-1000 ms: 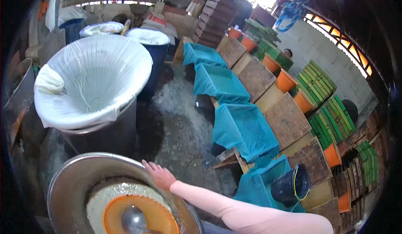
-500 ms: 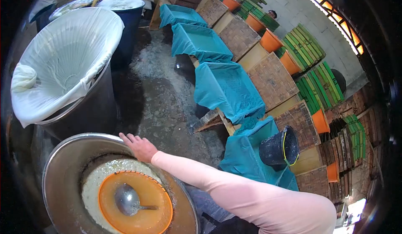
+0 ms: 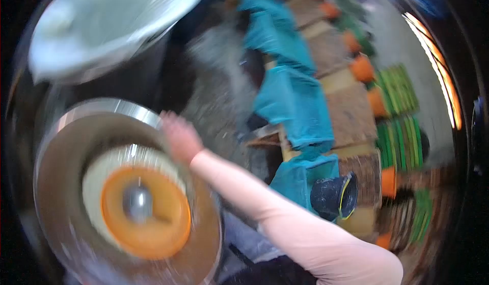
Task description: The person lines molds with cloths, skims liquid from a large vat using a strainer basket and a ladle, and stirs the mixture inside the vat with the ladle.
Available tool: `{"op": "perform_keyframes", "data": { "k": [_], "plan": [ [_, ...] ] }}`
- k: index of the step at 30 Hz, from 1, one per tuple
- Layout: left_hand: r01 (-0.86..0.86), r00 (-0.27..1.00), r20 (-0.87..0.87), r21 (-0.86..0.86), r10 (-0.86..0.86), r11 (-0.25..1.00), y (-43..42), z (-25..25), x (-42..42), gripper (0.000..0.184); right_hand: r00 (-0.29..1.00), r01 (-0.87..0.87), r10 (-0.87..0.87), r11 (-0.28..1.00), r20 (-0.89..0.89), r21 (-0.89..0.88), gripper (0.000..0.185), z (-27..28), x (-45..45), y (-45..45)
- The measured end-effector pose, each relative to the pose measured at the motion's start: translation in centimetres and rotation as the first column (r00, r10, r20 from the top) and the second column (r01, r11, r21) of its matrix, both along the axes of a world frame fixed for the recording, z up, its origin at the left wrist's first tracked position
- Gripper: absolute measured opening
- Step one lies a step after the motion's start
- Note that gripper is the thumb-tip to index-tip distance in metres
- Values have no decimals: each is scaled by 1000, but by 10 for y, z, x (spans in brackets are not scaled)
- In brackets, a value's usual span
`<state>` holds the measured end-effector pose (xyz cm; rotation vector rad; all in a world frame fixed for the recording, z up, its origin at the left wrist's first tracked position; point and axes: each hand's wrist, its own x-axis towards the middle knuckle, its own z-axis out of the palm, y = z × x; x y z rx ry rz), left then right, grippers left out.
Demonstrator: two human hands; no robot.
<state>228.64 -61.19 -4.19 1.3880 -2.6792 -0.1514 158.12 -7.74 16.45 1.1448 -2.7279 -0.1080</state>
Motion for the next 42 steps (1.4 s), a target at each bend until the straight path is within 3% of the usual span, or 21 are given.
{"op": "perform_keyframes", "data": {
  "k": [1, 3, 4, 5, 6, 7, 8, 11, 14, 17, 19, 20, 22, 26, 29, 31, 32, 37, 39, 40, 42],
  "plan": [
    [32, 999, -5, 65, -32, 997, -4, 1, 15, 46, 1000, -11, 10, 1000, -19, -9, 52, -2, 1, -3],
    [26, 999, 22, 172, -30, 985, 7, -2, 69, 46, 968, -111, 157, 968, -197, 225, 61, 1, 6, -6],
    [-6, 999, 43, 169, -1, 986, 22, 14, 66, 46, 990, -115, 123, 987, -70, 116, 68, 1, 7, -10],
    [-157, 980, 154, 189, 128, 969, 31, 30, 52, 45, 975, -96, 143, 962, -171, 254, 70, -10, 8, -11],
    [-123, 984, 142, 127, 105, 984, 42, 45, 41, 49, 964, -163, 219, 936, -153, 312, 70, -1, 15, -17],
    [-199, 956, 223, 11, 192, 980, 57, 66, 11, 62, 918, -251, 341, 894, -201, 371, 71, -3, 21, -23],
    [-442, 897, 57, 136, 438, 887, 67, 84, -12, 79, 881, -315, 438, 824, -177, 470, 73, -3, 30, -30],
    [-554, 832, 68, 150, 551, 819, 92, 122, -62, 85, 902, -430, 392, 789, 179, 438, 42, -52, 68, -54],
    [-554, 831, 105, 79, 546, 829, 100, 128, -70, 84, 702, -469, 170, 841, 692, 270, 27, -156, 130, -61],
    [-491, 868, 64, -28, 492, 871, 90, 122, -62, 82, 548, -326, -94, 891, 831, 316, 30, -278, 218, -61],
    [-496, 861, 81, -89, 502, 864, 89, 120, -58, 83, 620, -111, -206, 932, 757, 345, 39, -334, 283, -53],
    [-469, 875, 87, -93, 476, 878, 78, 113, -41, 83, 617, -109, -212, 931, 758, 349, 39, -355, 310, -51],
    [-445, 888, 77, -114, 454, 888, 78, 117, -42, 81, 651, 252, -370, 929, 663, 271, 59, -392, 349, -61],
    [-400, 913, 84, -21, 400, 916, 82, 126, -39, 77, 626, 407, -485, 871, 611, 275, 60, -424, 382, -82],
    [-488, 871, 84, 49, 483, 871, 81, 127, -41, 76, 660, 486, -487, 857, 572, 169, 48, -434, 377, -85],
    [-461, 885, 66, -33, 462, 887, 90, 125, -55, 77, 519, 446, -466, 863, 716, 238, 36, -421, 360, -82],
    [-476, 876, 69, -42, 478, 879, 89, 124, -54, 77, 690, 445, -325, 895, 647, -25, 30, -406, 361, -79],
    [-503, 859, 41, -108, 510, 857, 106, 130, -77, 79, 676, 387, -136, 902, 724, -192, 32, -338, 292, -71],
    [-554, 828, 92, -16, 553, 832, 104, 133, -80, 81, 131, 649, 42, 752, 990, -118, 41, -291, 265, -75],
    [-577, 817, 96, 106, 569, 810, 108, 145, -91, 82, 133, 653, 55, 746, 990, -130, 41, -285, 252, -82],
    [-566, 823, 76, 31, 562, 824, 106, 137, -86, 83, 121, 771, -106, 637, 987, -26, 43, -283, 232, -83]
  ]
}}
